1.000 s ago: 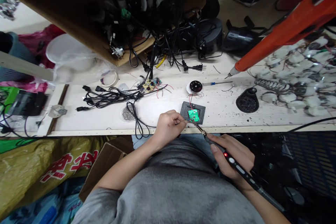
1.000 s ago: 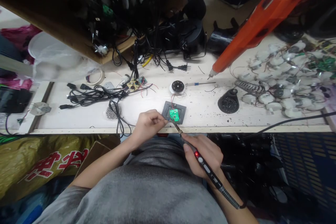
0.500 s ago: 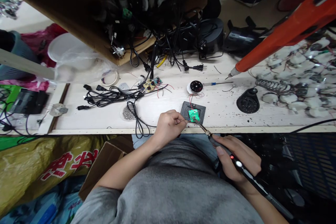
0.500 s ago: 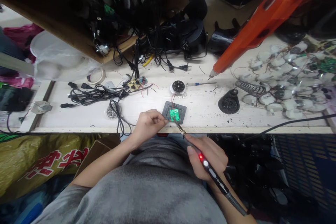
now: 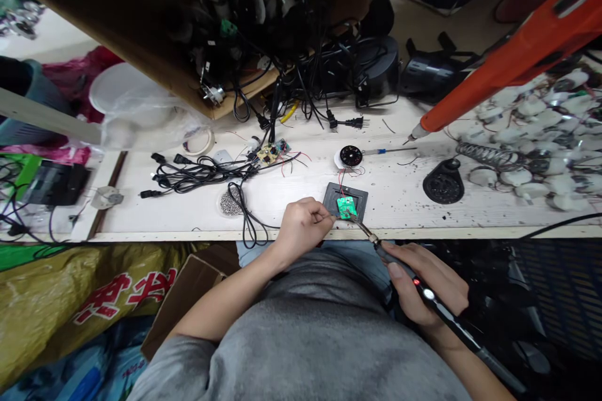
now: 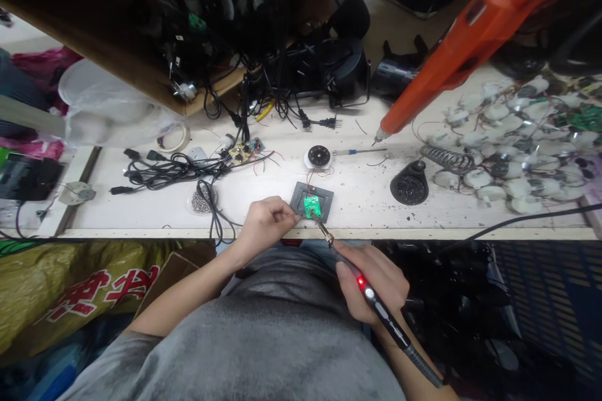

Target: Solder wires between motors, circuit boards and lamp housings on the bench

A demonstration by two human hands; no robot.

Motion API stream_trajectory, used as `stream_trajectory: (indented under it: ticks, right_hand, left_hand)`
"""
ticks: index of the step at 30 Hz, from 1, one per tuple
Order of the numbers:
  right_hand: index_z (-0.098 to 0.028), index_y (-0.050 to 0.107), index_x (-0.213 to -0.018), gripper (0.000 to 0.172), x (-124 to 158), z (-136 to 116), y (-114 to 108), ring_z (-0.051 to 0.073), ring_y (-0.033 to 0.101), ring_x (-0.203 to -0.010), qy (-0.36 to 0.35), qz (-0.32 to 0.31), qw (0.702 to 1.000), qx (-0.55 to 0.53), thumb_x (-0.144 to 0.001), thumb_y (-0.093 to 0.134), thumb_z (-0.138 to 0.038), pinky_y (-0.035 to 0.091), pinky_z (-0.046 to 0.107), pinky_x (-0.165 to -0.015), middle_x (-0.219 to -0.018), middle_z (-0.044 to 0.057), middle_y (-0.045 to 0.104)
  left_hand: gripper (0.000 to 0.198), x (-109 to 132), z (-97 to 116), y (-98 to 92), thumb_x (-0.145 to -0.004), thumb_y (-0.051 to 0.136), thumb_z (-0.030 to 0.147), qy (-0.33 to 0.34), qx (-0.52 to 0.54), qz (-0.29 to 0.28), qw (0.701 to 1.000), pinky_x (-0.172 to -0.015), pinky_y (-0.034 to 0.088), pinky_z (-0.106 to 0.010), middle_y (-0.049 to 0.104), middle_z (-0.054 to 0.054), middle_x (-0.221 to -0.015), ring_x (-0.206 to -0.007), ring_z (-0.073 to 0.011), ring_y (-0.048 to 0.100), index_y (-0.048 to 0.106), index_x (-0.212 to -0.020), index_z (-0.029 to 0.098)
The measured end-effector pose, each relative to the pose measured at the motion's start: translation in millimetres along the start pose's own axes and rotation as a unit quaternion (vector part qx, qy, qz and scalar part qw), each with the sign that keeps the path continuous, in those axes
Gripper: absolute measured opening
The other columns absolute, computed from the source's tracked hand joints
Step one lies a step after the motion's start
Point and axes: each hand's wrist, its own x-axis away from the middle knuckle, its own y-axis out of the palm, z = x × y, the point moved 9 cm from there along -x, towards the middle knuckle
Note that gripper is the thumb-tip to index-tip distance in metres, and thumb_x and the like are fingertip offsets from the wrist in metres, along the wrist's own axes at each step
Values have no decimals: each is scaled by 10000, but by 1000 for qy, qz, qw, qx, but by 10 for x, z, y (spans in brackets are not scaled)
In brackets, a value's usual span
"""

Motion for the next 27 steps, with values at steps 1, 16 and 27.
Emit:
stream_trajectory:
  ticks: [1,16,27]
  right_hand:
    - [-217,713,-1186,351,11,8,-2,160,693,-720,-1,5,1000,-3,-885,612,-69,582,273,-623,-901,23,751]
    - [-250,632,-1325,414,-211,165,349,172,692,-841,-91,-39,993,71,-933,670,-122,587,277,-727,-986,63,683]
    - [-258,563,-1346,413,-286,418,635,221,670,-1024,-84,-102,990,42,-950,659,-192,609,382,-857,-1130,92,647]
  left_hand:
    - [207,0,-1,3,-771,714,118,-1,0,-2,1000,-528,390,-203,612,32,-597,-522,-81,498,633,-593,182]
    - [193,-9,15,6,-771,726,84,-8,-5,-14,1000,-533,406,-203,589,41,-592,-515,-80,487,658,-616,177]
    - [166,10,33,-17,-788,710,84,14,0,-21,1000,-556,422,-202,591,36,-617,-538,-85,495,679,-658,181]
